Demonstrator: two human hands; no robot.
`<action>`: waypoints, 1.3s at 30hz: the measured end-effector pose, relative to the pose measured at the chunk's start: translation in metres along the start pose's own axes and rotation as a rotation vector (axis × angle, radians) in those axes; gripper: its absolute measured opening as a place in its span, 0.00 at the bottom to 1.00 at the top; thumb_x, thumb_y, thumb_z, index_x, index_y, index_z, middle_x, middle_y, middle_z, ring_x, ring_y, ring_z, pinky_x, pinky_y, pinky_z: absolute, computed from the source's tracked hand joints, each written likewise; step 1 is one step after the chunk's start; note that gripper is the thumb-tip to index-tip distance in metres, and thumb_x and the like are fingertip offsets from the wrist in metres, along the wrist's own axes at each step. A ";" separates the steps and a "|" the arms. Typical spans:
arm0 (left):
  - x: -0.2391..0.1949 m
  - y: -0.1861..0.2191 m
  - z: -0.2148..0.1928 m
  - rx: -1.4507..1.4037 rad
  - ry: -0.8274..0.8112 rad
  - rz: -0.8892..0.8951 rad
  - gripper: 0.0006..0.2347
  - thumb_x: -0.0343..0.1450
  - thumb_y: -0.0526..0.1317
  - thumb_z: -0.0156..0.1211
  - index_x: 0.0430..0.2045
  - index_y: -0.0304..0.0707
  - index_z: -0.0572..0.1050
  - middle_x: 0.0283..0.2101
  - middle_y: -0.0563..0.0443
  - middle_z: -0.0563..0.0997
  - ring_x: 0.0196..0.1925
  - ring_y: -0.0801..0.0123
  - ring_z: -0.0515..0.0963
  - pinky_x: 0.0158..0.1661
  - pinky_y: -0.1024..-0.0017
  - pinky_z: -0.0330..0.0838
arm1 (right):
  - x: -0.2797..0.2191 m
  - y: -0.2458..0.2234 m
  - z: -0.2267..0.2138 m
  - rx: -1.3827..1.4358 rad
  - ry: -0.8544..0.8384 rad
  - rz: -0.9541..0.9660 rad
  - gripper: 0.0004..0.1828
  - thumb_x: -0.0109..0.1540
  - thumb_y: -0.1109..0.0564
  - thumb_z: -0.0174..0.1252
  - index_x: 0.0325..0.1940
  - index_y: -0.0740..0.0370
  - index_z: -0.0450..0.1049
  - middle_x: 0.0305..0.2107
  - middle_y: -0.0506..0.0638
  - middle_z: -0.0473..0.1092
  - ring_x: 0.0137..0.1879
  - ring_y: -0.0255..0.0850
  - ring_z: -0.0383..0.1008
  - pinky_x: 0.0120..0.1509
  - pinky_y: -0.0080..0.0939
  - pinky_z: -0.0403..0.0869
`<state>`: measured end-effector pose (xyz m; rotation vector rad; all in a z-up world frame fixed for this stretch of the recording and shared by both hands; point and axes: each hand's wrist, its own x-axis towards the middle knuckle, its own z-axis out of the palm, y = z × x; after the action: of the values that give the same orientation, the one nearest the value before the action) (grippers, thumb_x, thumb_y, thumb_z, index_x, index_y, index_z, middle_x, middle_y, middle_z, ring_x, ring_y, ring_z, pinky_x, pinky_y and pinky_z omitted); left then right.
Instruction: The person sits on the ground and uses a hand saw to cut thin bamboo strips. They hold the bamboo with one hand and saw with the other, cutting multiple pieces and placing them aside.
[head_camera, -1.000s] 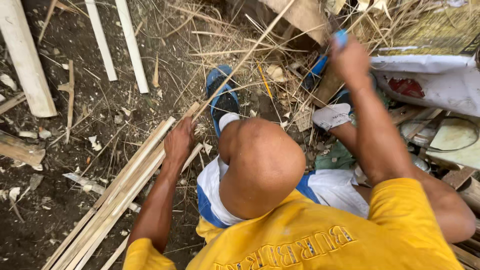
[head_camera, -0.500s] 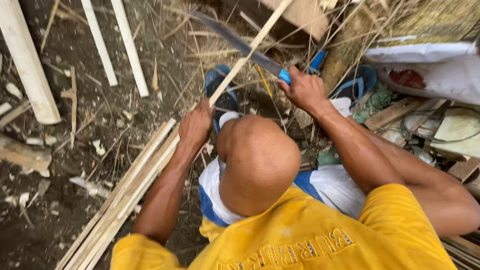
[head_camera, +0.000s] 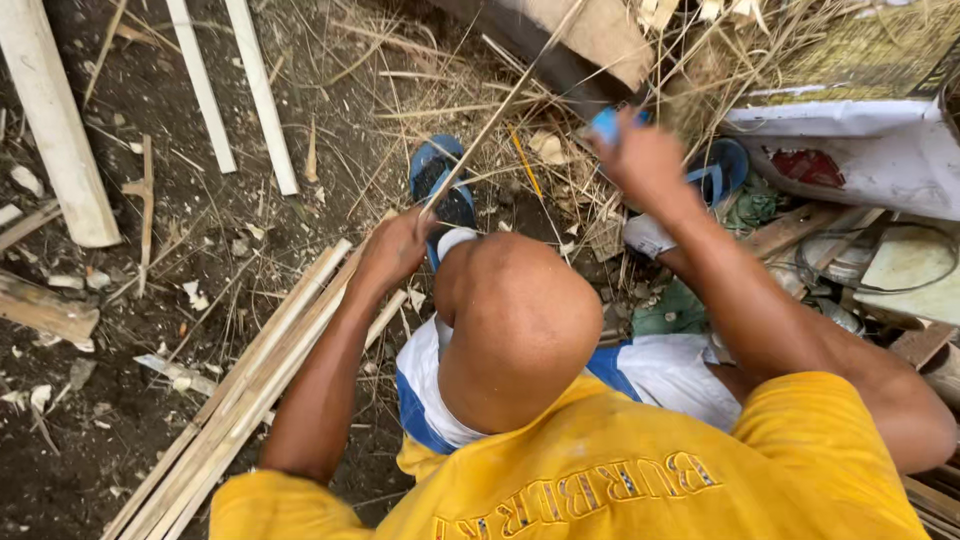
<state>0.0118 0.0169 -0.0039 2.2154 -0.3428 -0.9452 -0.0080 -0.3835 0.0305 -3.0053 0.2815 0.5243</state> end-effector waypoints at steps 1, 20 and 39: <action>0.008 0.003 0.003 -0.119 0.045 0.095 0.15 0.80 0.44 0.42 0.38 0.35 0.78 0.32 0.31 0.82 0.34 0.44 0.82 0.36 0.49 0.74 | -0.020 -0.028 0.011 0.082 -0.088 -0.098 0.30 0.72 0.36 0.48 0.60 0.67 0.66 0.21 0.63 0.74 0.26 0.60 0.77 0.35 0.63 0.72; 0.002 0.010 -0.027 0.053 -0.160 -0.125 0.17 0.80 0.51 0.43 0.50 0.38 0.73 0.26 0.45 0.77 0.25 0.64 0.74 0.29 0.59 0.73 | 0.028 0.019 -0.028 0.116 0.064 0.058 0.29 0.75 0.34 0.50 0.50 0.65 0.72 0.25 0.69 0.73 0.32 0.67 0.75 0.37 0.66 0.72; 0.016 0.006 -0.023 0.085 -0.114 -0.012 0.11 0.82 0.39 0.40 0.51 0.33 0.70 0.23 0.29 0.77 0.21 0.50 0.73 0.25 0.52 0.66 | 0.026 0.014 -0.012 -0.001 -0.088 -0.040 0.29 0.70 0.31 0.50 0.59 0.56 0.69 0.28 0.63 0.75 0.31 0.61 0.76 0.36 0.64 0.74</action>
<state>0.0391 0.0159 0.0034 2.2469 -0.4300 -1.0843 0.0170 -0.4030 0.0326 -2.9719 0.2152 0.6510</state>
